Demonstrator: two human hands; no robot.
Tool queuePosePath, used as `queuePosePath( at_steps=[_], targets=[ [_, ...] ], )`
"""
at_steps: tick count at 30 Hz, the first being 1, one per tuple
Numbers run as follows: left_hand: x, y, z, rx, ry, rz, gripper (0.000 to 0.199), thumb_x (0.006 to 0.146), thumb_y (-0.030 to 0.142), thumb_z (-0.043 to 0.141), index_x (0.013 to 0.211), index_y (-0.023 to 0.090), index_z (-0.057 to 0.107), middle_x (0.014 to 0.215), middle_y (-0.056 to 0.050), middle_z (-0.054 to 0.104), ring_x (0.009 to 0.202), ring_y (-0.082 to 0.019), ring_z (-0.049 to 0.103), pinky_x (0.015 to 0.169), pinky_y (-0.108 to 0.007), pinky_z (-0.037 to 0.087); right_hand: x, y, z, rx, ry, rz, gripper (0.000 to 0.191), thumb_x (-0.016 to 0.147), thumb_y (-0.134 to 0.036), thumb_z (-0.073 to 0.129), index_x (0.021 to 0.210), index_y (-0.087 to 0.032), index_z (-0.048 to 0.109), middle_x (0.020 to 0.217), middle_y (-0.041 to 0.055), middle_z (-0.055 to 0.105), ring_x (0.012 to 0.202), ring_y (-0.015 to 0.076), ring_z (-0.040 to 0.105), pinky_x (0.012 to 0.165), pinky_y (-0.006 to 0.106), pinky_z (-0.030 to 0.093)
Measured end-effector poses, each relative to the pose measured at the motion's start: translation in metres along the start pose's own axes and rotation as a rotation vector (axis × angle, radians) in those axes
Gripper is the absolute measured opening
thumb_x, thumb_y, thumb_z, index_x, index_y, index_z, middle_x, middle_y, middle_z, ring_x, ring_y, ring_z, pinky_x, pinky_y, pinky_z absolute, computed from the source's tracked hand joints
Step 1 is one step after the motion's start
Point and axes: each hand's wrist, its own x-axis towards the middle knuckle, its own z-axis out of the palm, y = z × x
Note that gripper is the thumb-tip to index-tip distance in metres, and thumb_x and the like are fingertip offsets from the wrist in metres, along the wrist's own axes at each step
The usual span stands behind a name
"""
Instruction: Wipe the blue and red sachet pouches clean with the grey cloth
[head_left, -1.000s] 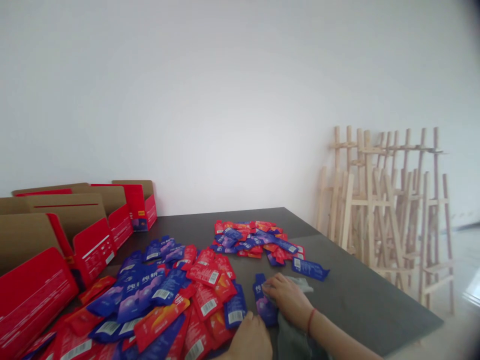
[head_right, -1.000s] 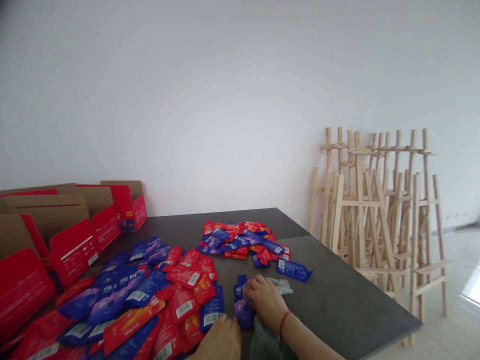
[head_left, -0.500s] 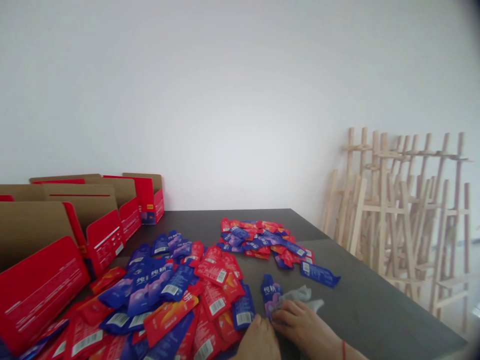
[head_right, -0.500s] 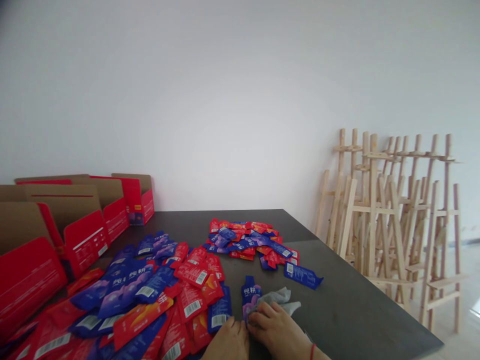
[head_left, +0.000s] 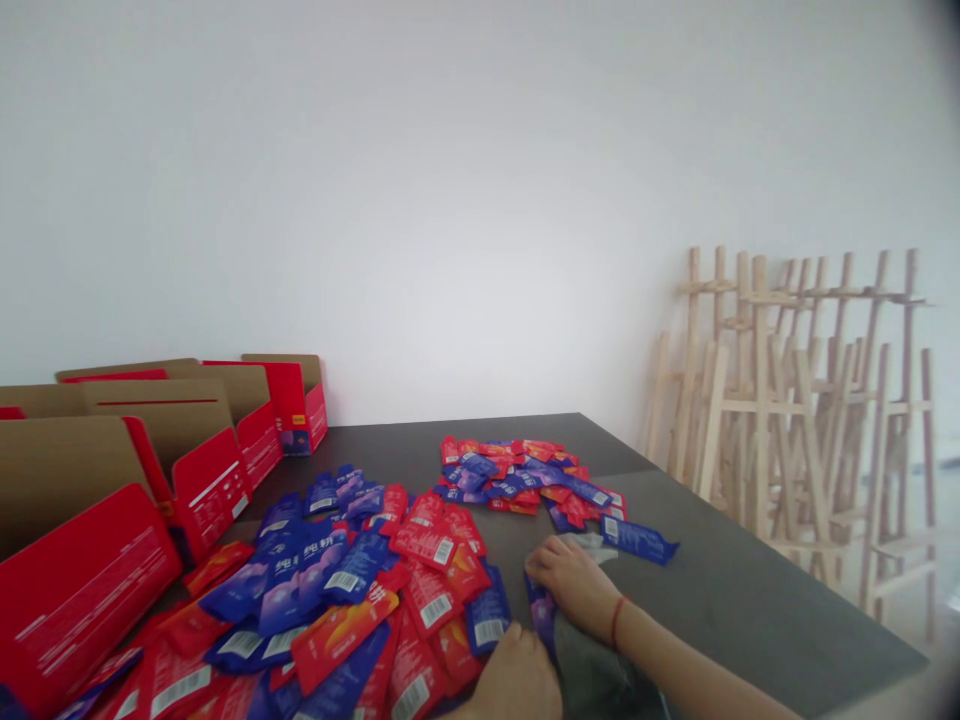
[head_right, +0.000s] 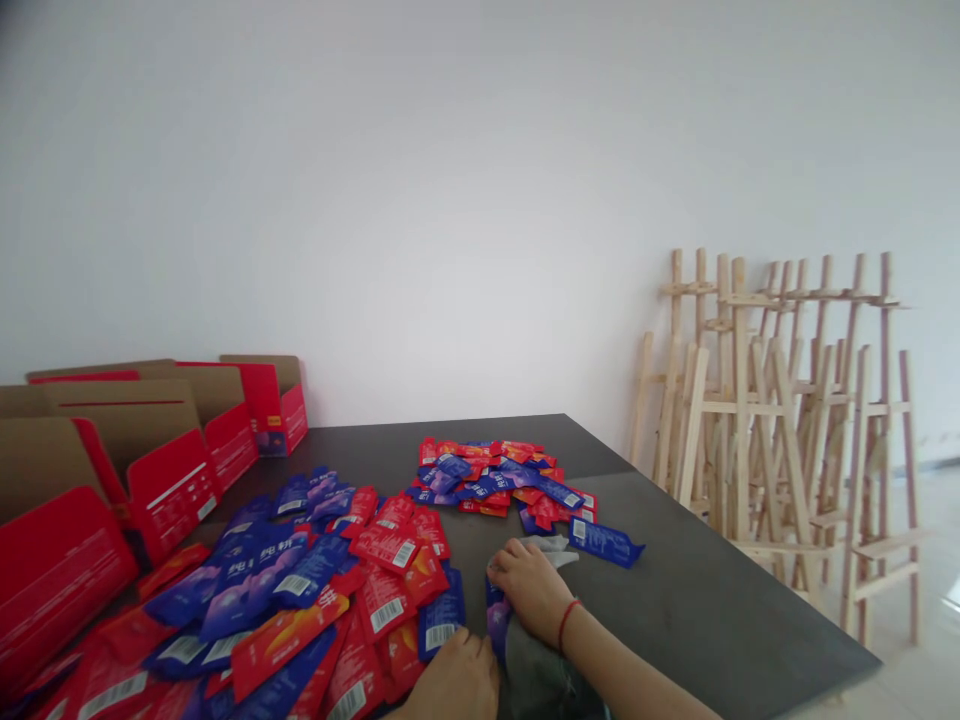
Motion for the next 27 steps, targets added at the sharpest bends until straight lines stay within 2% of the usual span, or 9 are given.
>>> queuePosePath(
  at_steps=[5, 8, 10, 15, 17, 19, 21, 24, 27],
  targets=[
    [-0.003, -0.003, 0.001, -0.021, 0.003, -0.005, 0.030, 0.089, 0.008, 0.050, 0.108, 0.003, 0.073, 0.099, -0.023, 0.072, 0.087, -0.030, 0.066, 0.076, -0.039, 0.045, -0.054, -0.019, 0.001, 0.094, 0.117, -0.193, 0.018, 0.099, -0.027, 0.061, 0.115, -0.028, 0.068, 0.115, 0.0007, 0.073, 0.105, 0.0227, 0.059, 0.086, 0.036, 0.043],
    [-0.003, -0.003, -0.001, -0.028, 0.005, 0.011, 0.029, 0.089, 0.010, 0.052, 0.107, 0.002, 0.073, 0.097, -0.024, 0.072, 0.086, -0.030, 0.066, 0.075, -0.040, 0.044, -0.063, -0.022, 0.001, 0.115, 0.114, -0.195, 0.020, 0.099, -0.028, 0.061, 0.117, -0.030, 0.068, 0.116, -0.0001, 0.073, 0.104, 0.0224, 0.059, 0.086, 0.036, 0.043],
    [-0.002, -0.003, -0.001, -0.027, 0.012, 0.015, 0.027, 0.090, 0.012, 0.053, 0.103, 0.002, 0.074, 0.094, -0.024, 0.072, 0.084, -0.031, 0.066, 0.074, -0.040, 0.043, -0.054, -0.018, 0.002, 0.134, 0.098, -0.142, 0.020, 0.098, -0.025, 0.060, 0.115, -0.031, 0.070, 0.118, 0.0006, 0.072, 0.107, 0.0229, 0.058, 0.089, 0.036, 0.043],
    [0.000, -0.001, -0.005, -0.009, 0.000, 0.029, 0.024, 0.087, 0.021, 0.058, 0.095, 0.006, 0.076, 0.091, -0.023, 0.073, 0.084, -0.032, 0.066, 0.074, -0.041, 0.044, -0.007, 0.004, 0.002, 0.087, 0.025, 0.109, 0.033, 0.093, -0.008, 0.053, 0.111, -0.025, 0.073, 0.116, 0.0063, 0.071, 0.108, 0.0255, 0.057, 0.087, 0.037, 0.045],
    [-0.001, 0.001, -0.009, -0.007, -0.024, 0.025, 0.027, 0.087, 0.022, 0.058, 0.098, 0.004, 0.075, 0.093, -0.024, 0.072, 0.086, -0.033, 0.067, 0.074, -0.041, 0.045, 0.005, 0.009, 0.001, 0.072, 0.010, 0.151, 0.035, 0.091, -0.006, 0.051, 0.111, -0.022, 0.073, 0.114, 0.0087, 0.071, 0.107, 0.0268, 0.057, 0.086, 0.037, 0.046],
    [-0.002, 0.002, -0.011, -0.013, -0.047, 0.015, 0.030, 0.088, 0.022, 0.057, 0.102, 0.001, 0.074, 0.097, -0.025, 0.072, 0.090, -0.034, 0.067, 0.076, -0.042, 0.046, 0.004, 0.009, 0.000, 0.075, 0.008, 0.147, 0.035, 0.092, -0.006, 0.050, 0.113, -0.022, 0.073, 0.115, 0.0092, 0.071, 0.108, 0.0275, 0.057, 0.087, 0.038, 0.046],
    [-0.003, 0.001, -0.010, -0.024, -0.046, 0.014, 0.029, 0.089, 0.021, 0.057, 0.101, 0.002, 0.074, 0.098, -0.025, 0.072, 0.091, -0.034, 0.066, 0.076, -0.041, 0.046, -0.010, 0.003, 0.000, 0.092, 0.027, 0.099, 0.035, 0.093, -0.008, 0.051, 0.118, -0.023, 0.071, 0.120, 0.0078, 0.070, 0.111, 0.0275, 0.057, 0.091, 0.040, 0.046],
    [-0.002, -0.001, -0.002, -0.021, 0.007, 0.002, 0.025, 0.088, 0.015, 0.054, 0.101, 0.004, 0.073, 0.093, -0.023, 0.072, 0.086, -0.031, 0.066, 0.073, -0.039, 0.045, -0.048, -0.011, 0.001, 0.167, 0.101, -0.059, 0.034, 0.098, -0.015, 0.053, 0.125, -0.029, 0.067, 0.126, 0.0048, 0.069, 0.114, 0.0257, 0.057, 0.097, 0.040, 0.044],
    [-0.001, -0.002, 0.004, -0.013, 0.058, 0.007, 0.025, 0.086, 0.009, 0.053, 0.100, 0.006, 0.073, 0.090, -0.021, 0.072, 0.081, -0.027, 0.065, 0.068, -0.036, 0.044, -0.081, -0.020, 0.002, 0.209, 0.105, -0.193, 0.030, 0.101, -0.025, 0.055, 0.127, -0.036, 0.065, 0.125, 0.0019, 0.070, 0.110, 0.0242, 0.059, 0.091, 0.038, 0.046]
  ],
)
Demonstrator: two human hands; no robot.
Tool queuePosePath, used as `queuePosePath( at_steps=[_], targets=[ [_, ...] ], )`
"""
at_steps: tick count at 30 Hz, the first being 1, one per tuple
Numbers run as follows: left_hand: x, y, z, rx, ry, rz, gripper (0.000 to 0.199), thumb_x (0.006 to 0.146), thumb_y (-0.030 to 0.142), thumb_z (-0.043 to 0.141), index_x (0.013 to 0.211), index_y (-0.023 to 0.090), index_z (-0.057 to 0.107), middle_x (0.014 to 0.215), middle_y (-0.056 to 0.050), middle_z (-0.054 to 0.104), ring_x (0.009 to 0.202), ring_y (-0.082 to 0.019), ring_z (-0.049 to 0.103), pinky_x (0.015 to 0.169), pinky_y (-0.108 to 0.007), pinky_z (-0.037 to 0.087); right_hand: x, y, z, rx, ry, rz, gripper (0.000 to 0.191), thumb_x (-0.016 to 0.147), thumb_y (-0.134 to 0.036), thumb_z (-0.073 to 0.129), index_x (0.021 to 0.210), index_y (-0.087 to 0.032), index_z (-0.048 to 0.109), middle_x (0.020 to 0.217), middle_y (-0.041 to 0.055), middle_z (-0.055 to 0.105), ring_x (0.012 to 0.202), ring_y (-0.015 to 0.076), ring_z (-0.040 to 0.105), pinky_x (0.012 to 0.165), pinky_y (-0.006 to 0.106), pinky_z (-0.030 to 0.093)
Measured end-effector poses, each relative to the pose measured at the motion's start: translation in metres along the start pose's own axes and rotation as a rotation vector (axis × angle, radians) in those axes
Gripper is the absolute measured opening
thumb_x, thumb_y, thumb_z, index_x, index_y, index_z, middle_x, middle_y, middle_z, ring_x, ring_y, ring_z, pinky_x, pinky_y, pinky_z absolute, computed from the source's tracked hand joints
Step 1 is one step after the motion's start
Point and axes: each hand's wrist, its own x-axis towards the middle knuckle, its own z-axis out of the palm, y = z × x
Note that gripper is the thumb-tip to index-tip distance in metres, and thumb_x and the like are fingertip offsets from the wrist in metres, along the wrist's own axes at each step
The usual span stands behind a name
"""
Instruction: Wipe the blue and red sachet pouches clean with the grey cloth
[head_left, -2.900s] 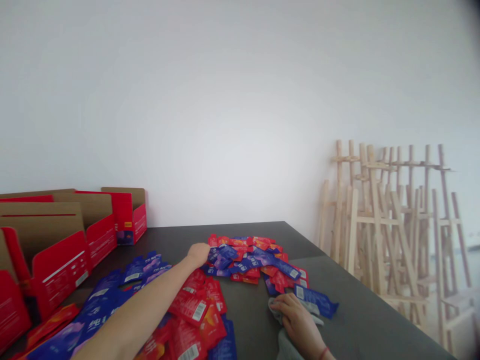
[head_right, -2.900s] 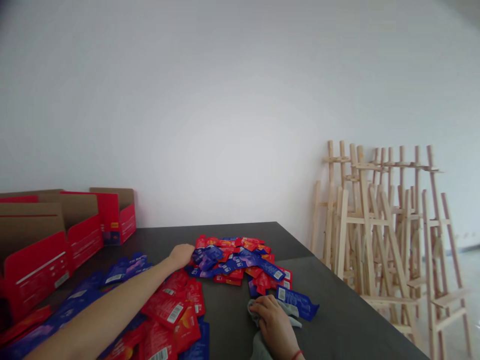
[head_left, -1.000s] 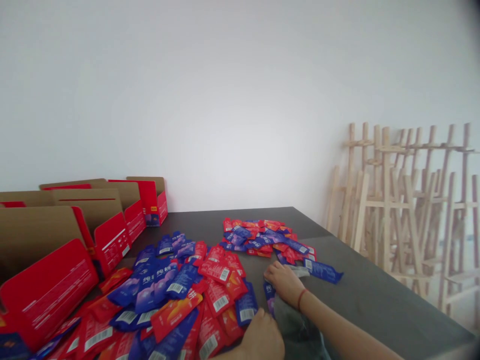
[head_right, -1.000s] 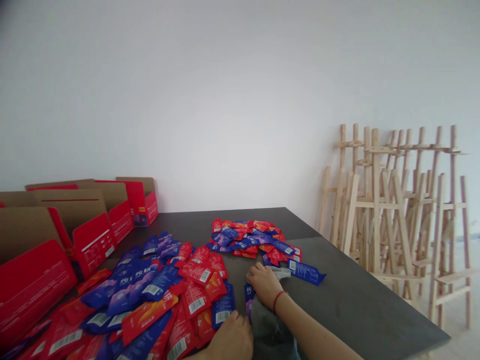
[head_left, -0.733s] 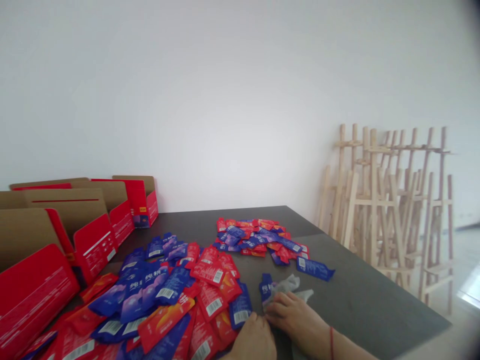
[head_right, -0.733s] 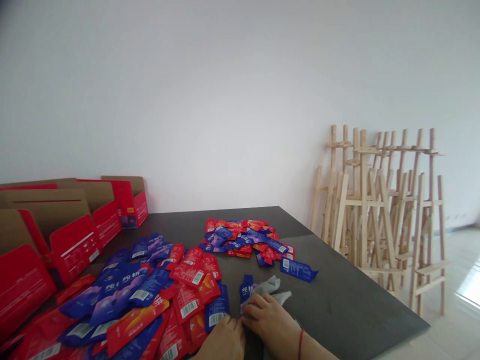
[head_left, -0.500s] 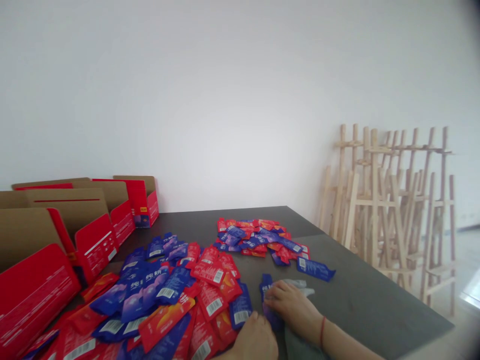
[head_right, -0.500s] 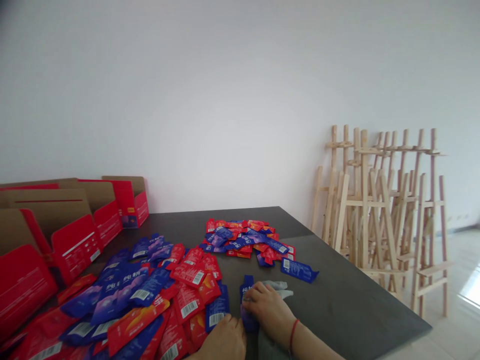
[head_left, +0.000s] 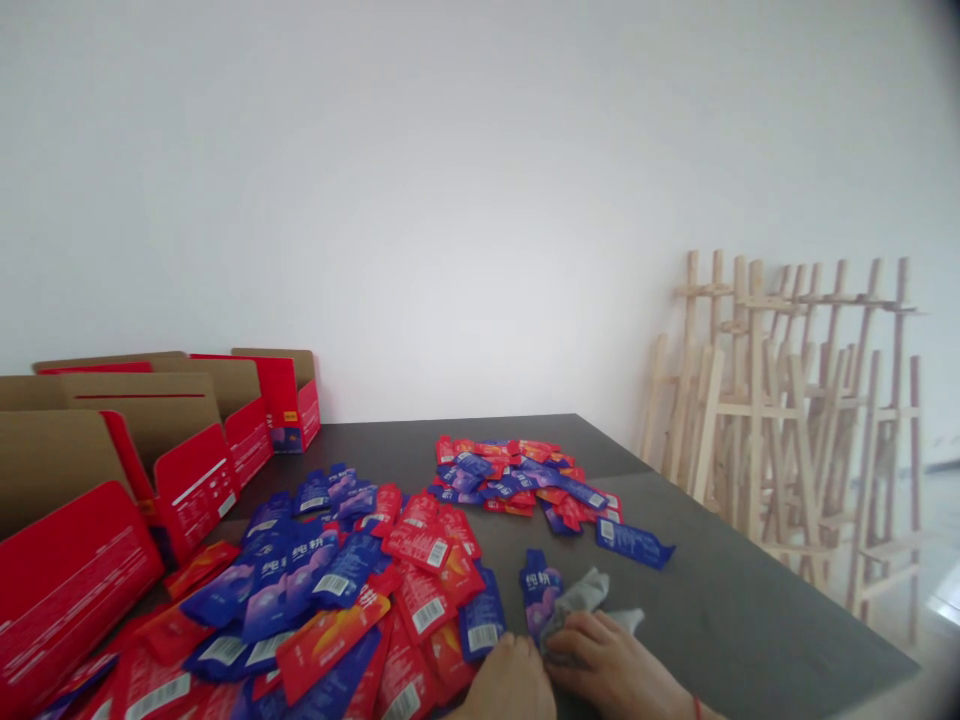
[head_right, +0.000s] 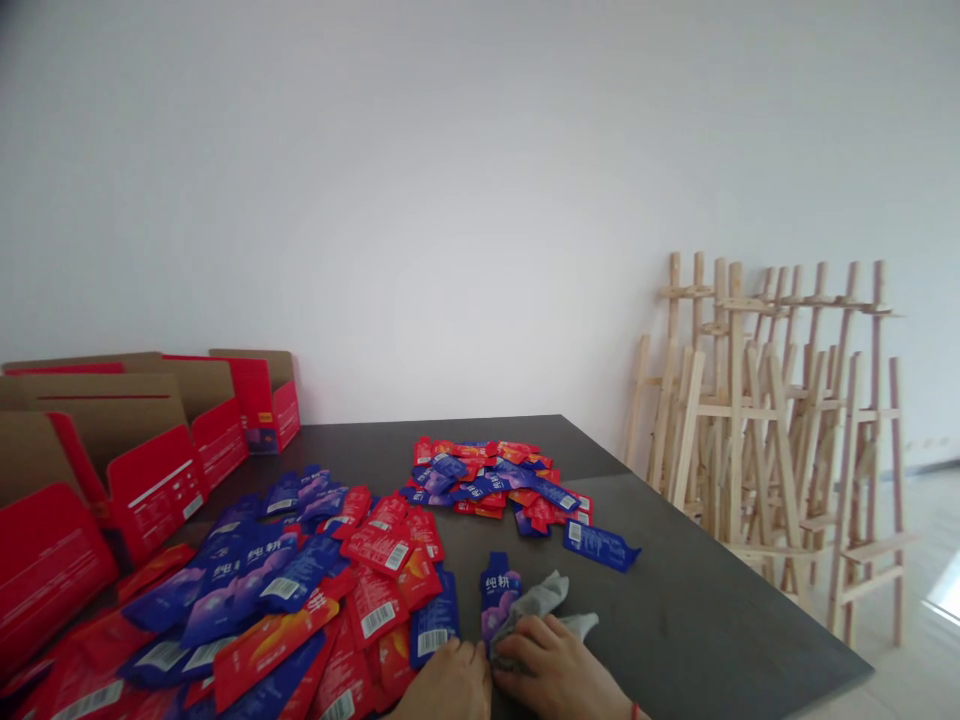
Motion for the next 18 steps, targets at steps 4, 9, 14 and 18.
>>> queuePosePath(
  at_steps=[4, 9, 14, 18],
  targets=[
    [0.001, 0.002, -0.007, 0.020, -0.022, 0.018, 0.024, 0.086, 0.012, 0.055, 0.100, 0.006, 0.075, 0.092, -0.022, 0.072, 0.083, -0.029, 0.067, 0.068, -0.036, 0.045, 0.001, 0.010, 0.001, 0.013, -0.003, 0.094, 0.031, 0.099, -0.020, 0.055, 0.122, -0.036, 0.069, 0.126, 0.0017, 0.070, 0.110, 0.0239, 0.060, 0.093, 0.037, 0.047],
    [0.001, 0.002, -0.030, 0.025, -0.138, 0.015, 0.019, 0.088, 0.017, 0.060, 0.093, 0.008, 0.076, 0.088, -0.021, 0.073, 0.082, -0.030, 0.069, 0.071, -0.039, 0.047, 0.044, 0.057, 0.004, -0.009, 0.031, 0.421, 0.049, 0.087, -0.001, 0.046, 0.119, -0.026, 0.073, 0.123, 0.0078, 0.070, 0.113, 0.0251, 0.059, 0.098, 0.038, 0.047],
    [0.005, -0.021, -0.049, 0.102, -0.090, 0.109, 0.012, 0.085, 0.019, 0.068, 0.094, 0.012, 0.071, 0.088, -0.013, 0.073, 0.081, -0.026, 0.069, 0.074, -0.038, 0.050, 0.046, 0.076, 0.007, 0.016, 0.089, 0.464, 0.055, 0.078, 0.003, 0.044, 0.117, -0.022, 0.074, 0.121, 0.0092, 0.069, 0.112, 0.0245, 0.059, 0.100, 0.039, 0.046],
    [0.024, -0.038, -0.051, 0.157, 0.136, 0.382, 0.022, 0.090, 0.020, 0.065, 0.112, 0.016, 0.063, 0.112, -0.009, 0.069, 0.105, -0.022, 0.063, 0.087, -0.037, 0.048, 0.012, 0.072, 0.011, 0.133, 0.155, 0.357, 0.051, 0.075, 0.003, 0.044, 0.103, -0.024, 0.076, 0.118, 0.0072, 0.069, 0.114, 0.0236, 0.057, 0.100, 0.038, 0.047]
  ],
)
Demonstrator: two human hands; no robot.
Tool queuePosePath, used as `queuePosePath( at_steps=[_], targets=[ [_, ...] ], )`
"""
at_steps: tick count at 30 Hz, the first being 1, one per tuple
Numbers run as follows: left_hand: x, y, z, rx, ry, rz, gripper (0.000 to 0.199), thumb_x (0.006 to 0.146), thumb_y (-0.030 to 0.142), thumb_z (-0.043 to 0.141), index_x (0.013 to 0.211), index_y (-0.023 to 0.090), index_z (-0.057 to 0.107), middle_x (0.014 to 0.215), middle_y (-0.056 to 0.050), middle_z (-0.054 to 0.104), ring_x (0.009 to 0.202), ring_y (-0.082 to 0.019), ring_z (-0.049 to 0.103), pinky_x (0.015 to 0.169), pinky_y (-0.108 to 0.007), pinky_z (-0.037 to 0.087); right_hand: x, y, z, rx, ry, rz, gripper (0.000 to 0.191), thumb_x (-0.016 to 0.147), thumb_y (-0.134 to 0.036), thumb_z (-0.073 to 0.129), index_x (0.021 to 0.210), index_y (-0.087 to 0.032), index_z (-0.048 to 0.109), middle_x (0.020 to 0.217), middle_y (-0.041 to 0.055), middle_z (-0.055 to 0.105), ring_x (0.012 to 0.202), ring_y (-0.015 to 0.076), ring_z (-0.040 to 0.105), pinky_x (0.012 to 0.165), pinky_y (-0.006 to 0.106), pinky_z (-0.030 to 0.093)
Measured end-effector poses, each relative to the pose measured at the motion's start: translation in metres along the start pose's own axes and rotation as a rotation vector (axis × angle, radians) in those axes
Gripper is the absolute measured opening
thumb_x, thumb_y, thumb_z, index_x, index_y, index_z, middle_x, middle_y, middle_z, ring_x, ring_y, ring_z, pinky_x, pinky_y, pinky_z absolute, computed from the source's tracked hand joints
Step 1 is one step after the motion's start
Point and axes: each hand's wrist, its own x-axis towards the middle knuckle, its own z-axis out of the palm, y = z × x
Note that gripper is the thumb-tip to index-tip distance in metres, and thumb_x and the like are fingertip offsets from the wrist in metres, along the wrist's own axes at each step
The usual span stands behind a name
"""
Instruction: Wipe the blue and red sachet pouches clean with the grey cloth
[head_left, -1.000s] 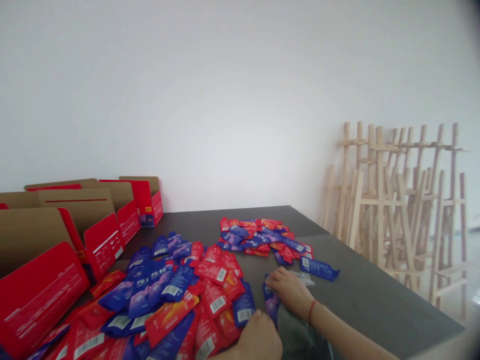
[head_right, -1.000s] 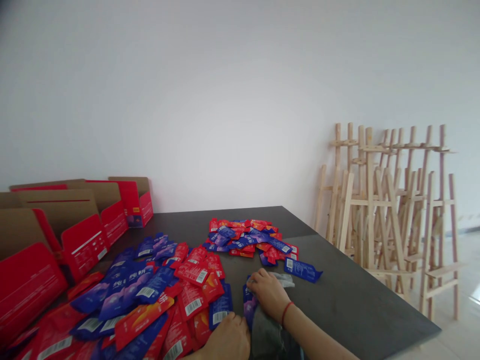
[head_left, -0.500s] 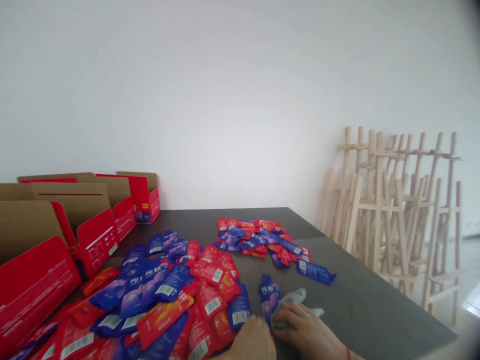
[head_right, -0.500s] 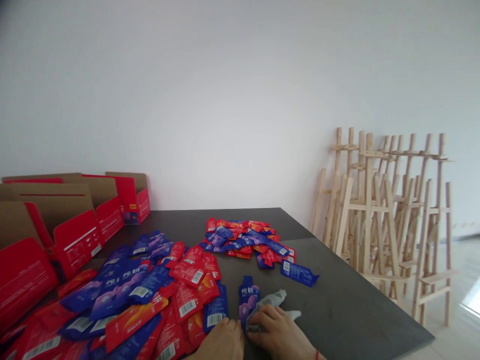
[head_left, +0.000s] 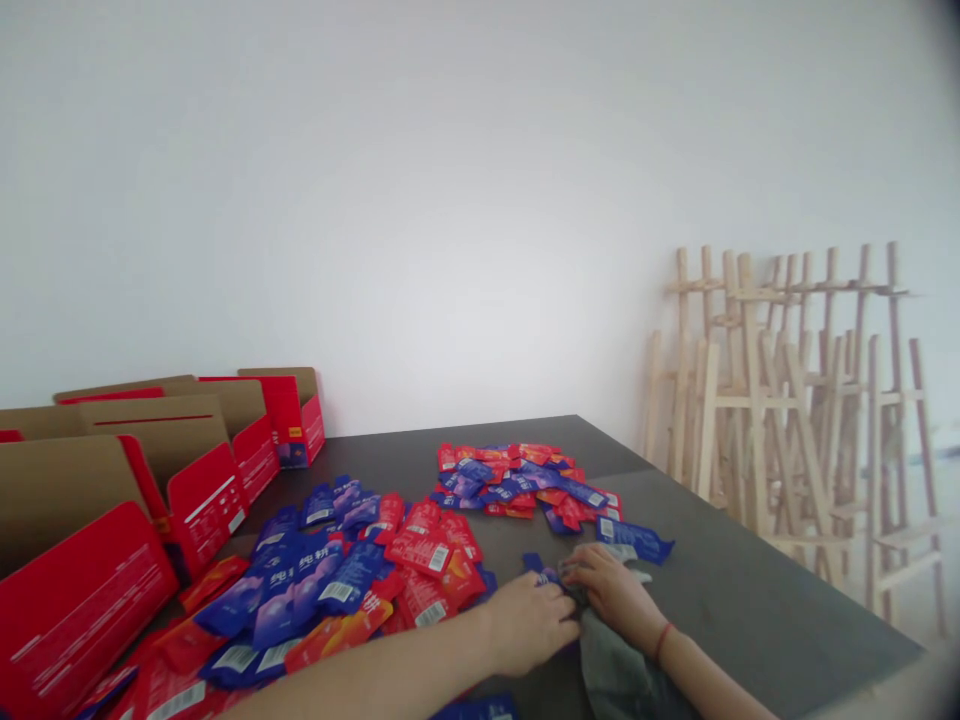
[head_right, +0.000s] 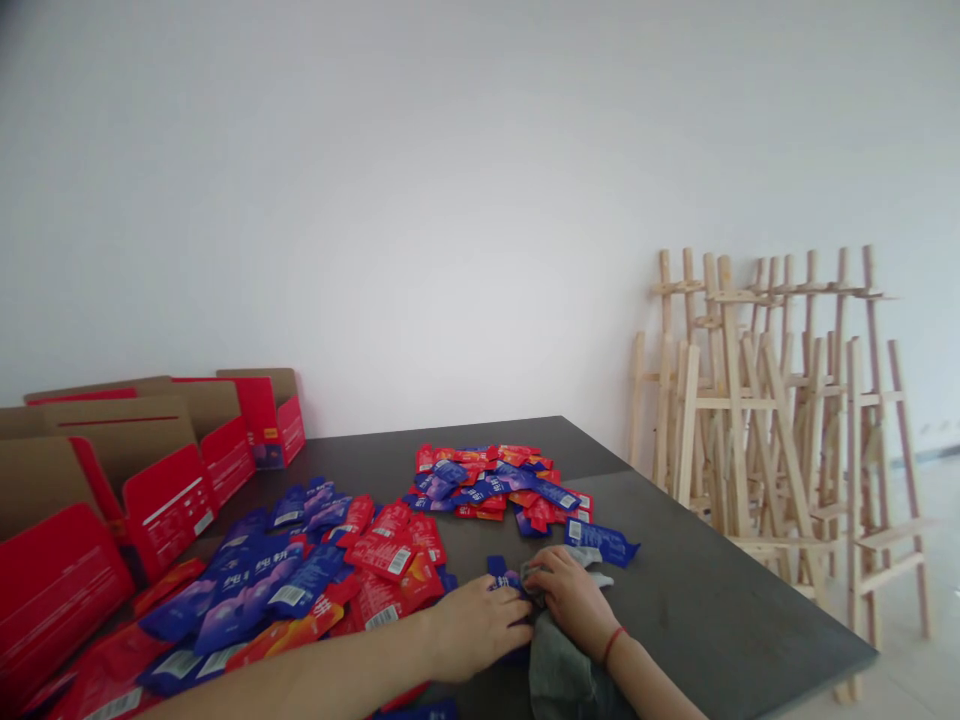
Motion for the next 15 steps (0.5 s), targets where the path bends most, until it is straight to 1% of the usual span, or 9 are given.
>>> queuePosePath(
  at_steps=[2, 4, 7, 10, 11, 12, 14, 15],
  targets=[
    [0.012, -0.008, 0.001, 0.031, 0.003, 0.121, 0.026, 0.091, 0.020, 0.066, 0.117, 0.018, 0.061, 0.112, -0.006, 0.069, 0.111, -0.021, 0.060, 0.095, -0.038, 0.045, -0.015, 0.003, -0.002, 0.046, 0.010, -0.025, 0.048, 0.075, 0.002, 0.044, 0.098, -0.025, 0.076, 0.117, 0.0065, 0.069, 0.114, 0.0237, 0.057, 0.099, 0.038, 0.047],
    [0.024, -0.014, -0.001, 0.065, -0.027, 0.182, 0.032, 0.090, 0.021, 0.069, 0.121, 0.020, 0.060, 0.110, -0.004, 0.069, 0.111, -0.020, 0.060, 0.096, -0.038, 0.044, -0.025, 0.005, -0.004, 0.072, 0.025, -0.023, 0.046, 0.075, 0.002, 0.043, 0.096, -0.025, 0.075, 0.116, 0.0065, 0.069, 0.113, 0.0238, 0.058, 0.098, 0.038, 0.047],
    [0.039, -0.020, -0.006, 0.119, -0.084, 0.220, 0.036, 0.084, 0.027, 0.076, 0.117, 0.023, 0.062, 0.113, -0.005, 0.067, 0.112, -0.023, 0.059, 0.088, -0.037, 0.047, -0.027, 0.004, -0.006, 0.085, 0.045, -0.006, 0.043, 0.076, 0.000, 0.043, 0.093, -0.023, 0.075, 0.113, 0.0075, 0.069, 0.111, 0.0244, 0.058, 0.097, 0.039, 0.048],
    [0.046, -0.023, -0.005, 0.100, -0.136, 0.190, 0.044, 0.075, 0.033, 0.083, 0.112, 0.022, 0.064, 0.114, -0.008, 0.066, 0.106, -0.025, 0.061, 0.074, -0.035, 0.049, -0.025, 0.000, -0.007, 0.099, 0.058, 0.023, 0.043, 0.076, -0.001, 0.042, 0.096, -0.022, 0.074, 0.114, 0.0086, 0.068, 0.112, 0.0247, 0.057, 0.099, 0.039, 0.047],
    [0.047, -0.023, -0.004, 0.084, -0.129, 0.174, 0.043, 0.075, 0.033, 0.083, 0.111, 0.021, 0.064, 0.112, -0.008, 0.066, 0.102, -0.024, 0.062, 0.071, -0.034, 0.049, -0.025, -0.001, -0.007, 0.107, 0.064, 0.036, 0.043, 0.076, -0.002, 0.042, 0.097, -0.022, 0.074, 0.115, 0.0089, 0.068, 0.113, 0.0248, 0.057, 0.099, 0.039, 0.047],
    [0.048, -0.024, -0.003, 0.074, -0.110, 0.162, 0.036, 0.077, 0.032, 0.080, 0.108, 0.020, 0.065, 0.109, -0.007, 0.068, 0.099, -0.023, 0.063, 0.070, -0.034, 0.049, -0.025, -0.002, -0.007, 0.114, 0.070, 0.049, 0.043, 0.076, -0.002, 0.042, 0.097, -0.022, 0.074, 0.116, 0.0091, 0.068, 0.114, 0.0249, 0.057, 0.100, 0.039, 0.047],
    [0.049, -0.026, -0.001, 0.081, -0.068, 0.151, 0.017, 0.082, 0.026, 0.074, 0.096, 0.020, 0.066, 0.099, -0.006, 0.070, 0.095, -0.022, 0.063, 0.073, -0.034, 0.048, -0.025, -0.003, -0.008, 0.126, 0.077, 0.066, 0.045, 0.076, -0.003, 0.042, 0.099, -0.023, 0.075, 0.117, 0.0091, 0.068, 0.115, 0.0250, 0.057, 0.101, 0.039, 0.046],
    [0.049, -0.028, -0.002, 0.088, -0.066, 0.143, 0.010, 0.083, 0.024, 0.072, 0.091, 0.021, 0.066, 0.095, -0.005, 0.070, 0.094, -0.022, 0.063, 0.076, -0.035, 0.048, -0.025, -0.003, -0.008, 0.130, 0.079, 0.069, 0.046, 0.075, -0.003, 0.042, 0.100, -0.023, 0.075, 0.117, 0.0088, 0.068, 0.115, 0.0251, 0.056, 0.101, 0.040, 0.046]
  ],
)
